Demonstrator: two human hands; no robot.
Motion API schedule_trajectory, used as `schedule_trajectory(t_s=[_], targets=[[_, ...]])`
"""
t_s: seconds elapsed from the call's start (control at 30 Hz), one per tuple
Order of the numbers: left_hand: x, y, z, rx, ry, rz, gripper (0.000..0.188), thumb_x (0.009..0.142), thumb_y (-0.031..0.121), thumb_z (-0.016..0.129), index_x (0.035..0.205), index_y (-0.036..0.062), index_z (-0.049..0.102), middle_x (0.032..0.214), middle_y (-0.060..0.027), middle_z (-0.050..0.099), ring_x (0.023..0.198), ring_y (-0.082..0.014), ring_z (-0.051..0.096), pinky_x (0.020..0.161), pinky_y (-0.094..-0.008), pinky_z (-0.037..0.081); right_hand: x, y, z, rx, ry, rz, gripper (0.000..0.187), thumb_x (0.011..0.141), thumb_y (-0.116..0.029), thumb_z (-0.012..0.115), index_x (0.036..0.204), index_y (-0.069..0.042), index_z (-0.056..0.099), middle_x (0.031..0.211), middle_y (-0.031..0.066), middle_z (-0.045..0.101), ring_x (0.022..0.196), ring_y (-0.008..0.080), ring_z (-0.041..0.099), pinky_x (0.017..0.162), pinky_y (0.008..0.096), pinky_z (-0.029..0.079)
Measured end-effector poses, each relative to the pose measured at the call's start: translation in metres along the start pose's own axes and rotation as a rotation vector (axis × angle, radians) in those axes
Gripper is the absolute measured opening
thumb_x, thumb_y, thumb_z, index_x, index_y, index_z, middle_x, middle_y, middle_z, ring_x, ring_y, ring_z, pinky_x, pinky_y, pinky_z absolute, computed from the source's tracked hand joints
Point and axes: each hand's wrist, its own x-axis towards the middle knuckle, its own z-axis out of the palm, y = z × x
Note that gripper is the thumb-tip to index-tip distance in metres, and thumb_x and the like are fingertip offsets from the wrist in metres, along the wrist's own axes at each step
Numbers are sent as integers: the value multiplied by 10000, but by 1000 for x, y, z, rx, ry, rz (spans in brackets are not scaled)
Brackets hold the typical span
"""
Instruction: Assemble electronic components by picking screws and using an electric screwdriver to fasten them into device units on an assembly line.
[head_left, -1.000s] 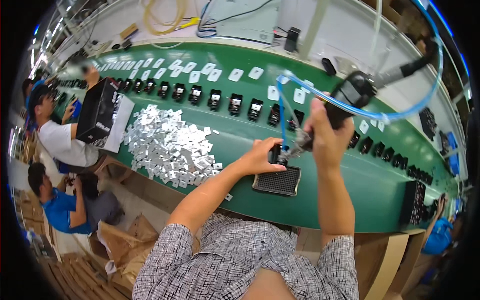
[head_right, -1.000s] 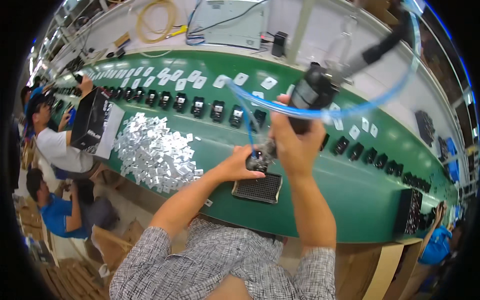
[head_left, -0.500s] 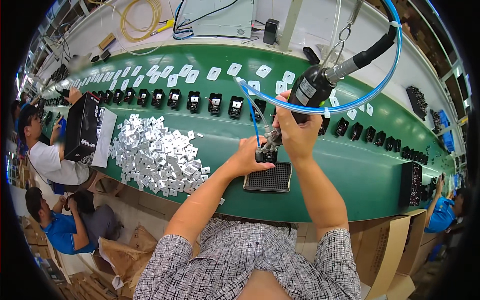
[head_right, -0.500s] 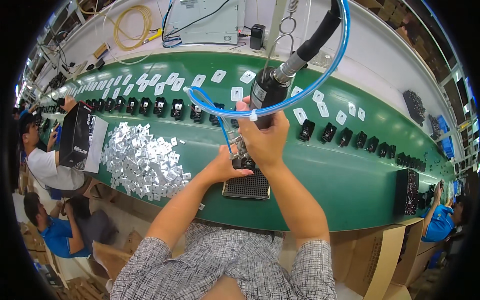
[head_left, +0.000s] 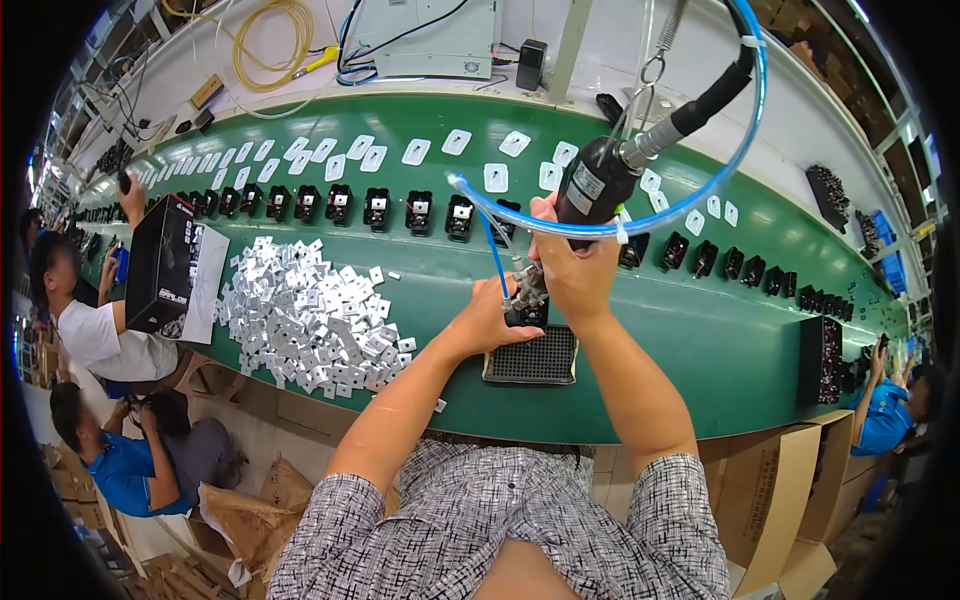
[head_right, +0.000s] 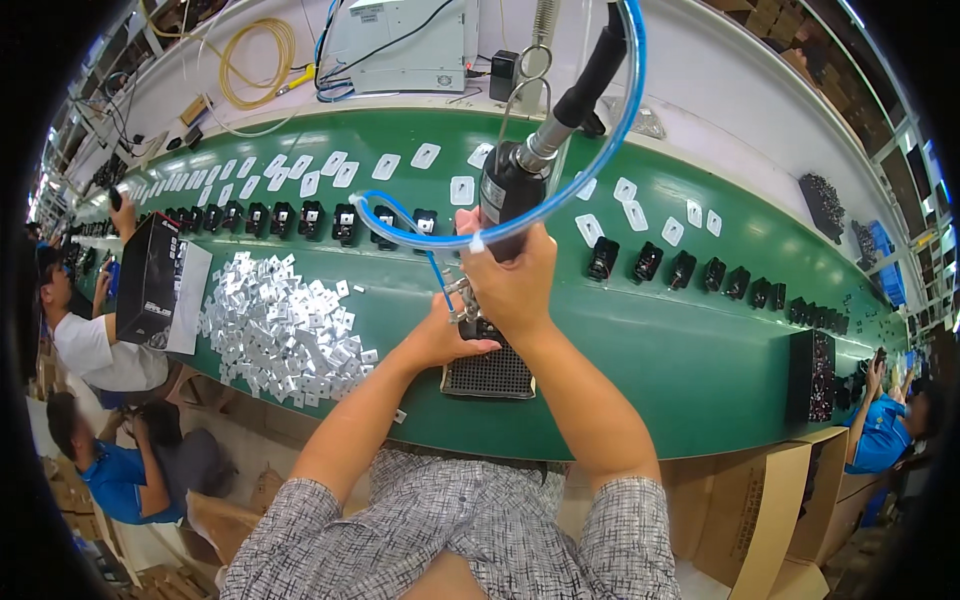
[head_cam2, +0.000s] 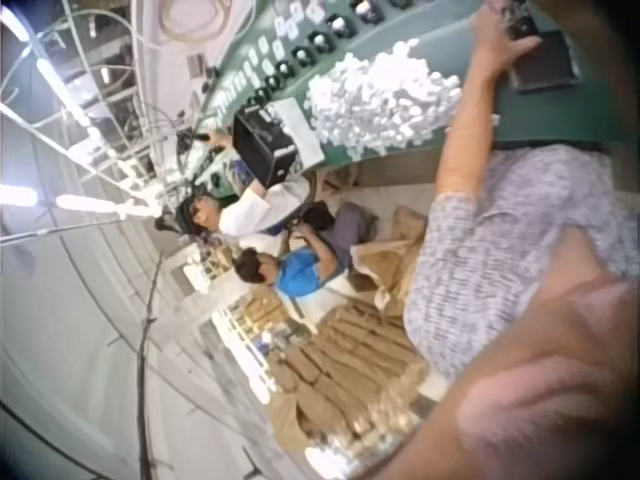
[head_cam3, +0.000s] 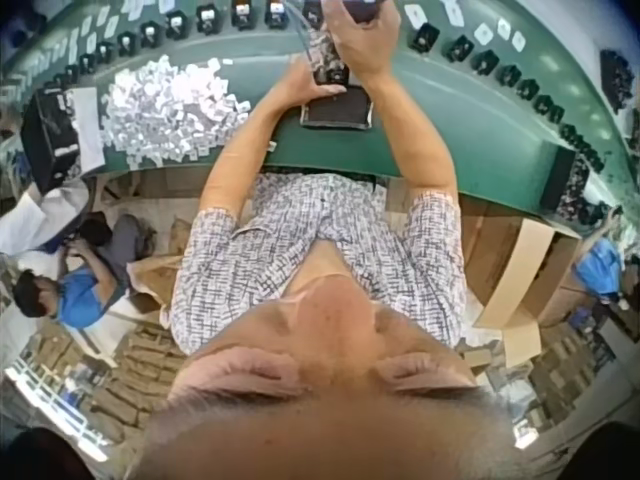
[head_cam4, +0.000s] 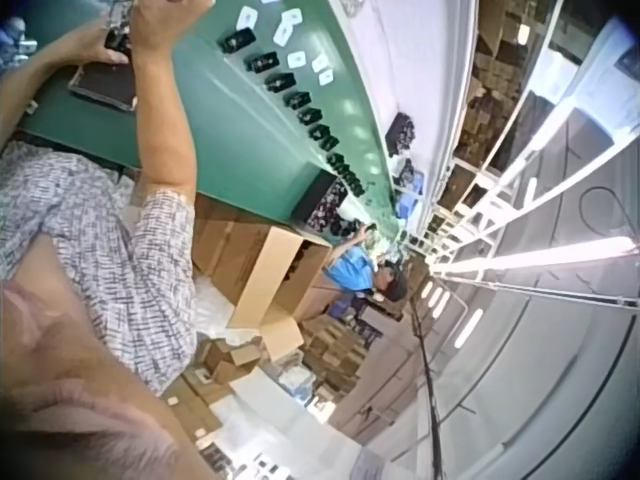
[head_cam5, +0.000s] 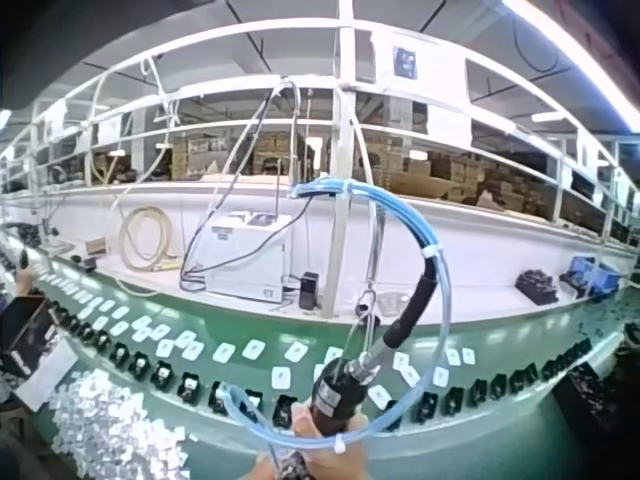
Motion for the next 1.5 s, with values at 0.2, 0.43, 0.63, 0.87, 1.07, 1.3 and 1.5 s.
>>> schedule_trajectory(t_s=[0.2, 0.43, 0.63, 0.87, 1.07, 1.3, 1.5], targets=[[0, 6, -3, -14, -8, -7, 726, 719, 355, 890, 1292, 47, 567, 1246, -137, 608, 1091, -311, 542, 1068, -420, 311, 0, -4, -2, -18, -2, 95, 203, 903, -61, 741, 1070, 15, 652, 796, 50, 666, 559, 105, 564, 512, 236, 487], [1, 16, -7, -54, -84, -148, 728, 730, 341, 881, 1326, 57, 573, 1325, -154, 601, 1099, -316, 531, 1075, -424, 312, -1, 2, -7, -59, -19, 54, 206, 908, -73, 739, 1072, 11, 647, 806, 50, 680, 552, 106, 564, 508, 236, 483], [0, 18, -3, -59, -51, -113, 722, 734, 334, 877, 1324, 62, 563, 1257, -138, 610, 1084, -318, 531, 1071, -428, 315, 1, 2, -7, -63, -51, 25, 206, 912, -72, 730, 1086, 4, 650, 800, 48, 683, 537, 108, 565, 509, 232, 476], [-2, 10, -1, 29, -61, -67, 716, 739, 330, 874, 1332, 86, 554, 1192, -92, 613, 1080, -279, 552, 1060, -409, 314, 25, -74, -4, 65, -7, 42, 191, 919, -89, 729, 1078, -11, 658, 750, 36, 652, 529, 103, 560, 509, 223, 467], [0, 12, -3, -4, -69, -36, 709, 746, 329, 870, 1340, 106, 553, 1181, -51, 613, 1081, -241, 572, 1045, -389, 313, 9, -59, -8, 31, 8, 70, 168, 926, -104, 731, 1051, -19, 658, 738, 35, 643, 526, 103, 559, 501, 221, 464], [2, -1, 2, 57, -64, 52, 709, 743, 331, 875, 1338, 115, 556, 1184, -35, 611, 1076, -236, 580, 1030, -385, 317, -1, -33, -13, -25, 63, 85, 164, 930, -113, 731, 1037, -16, 653, 748, 39, 647, 538, 101, 563, 510, 222, 471], [0, -1, 0, 41, -73, 30, 716, 743, 326, 880, 1345, 118, 552, 1185, -38, 611, 1075, -236, 583, 1024, -383, 321, -5, -28, -12, -23, 60, 81, 159, 931, -108, 725, 1033, -16, 647, 750, 41, 647, 550, 98, 570, 512, 219, 472]])
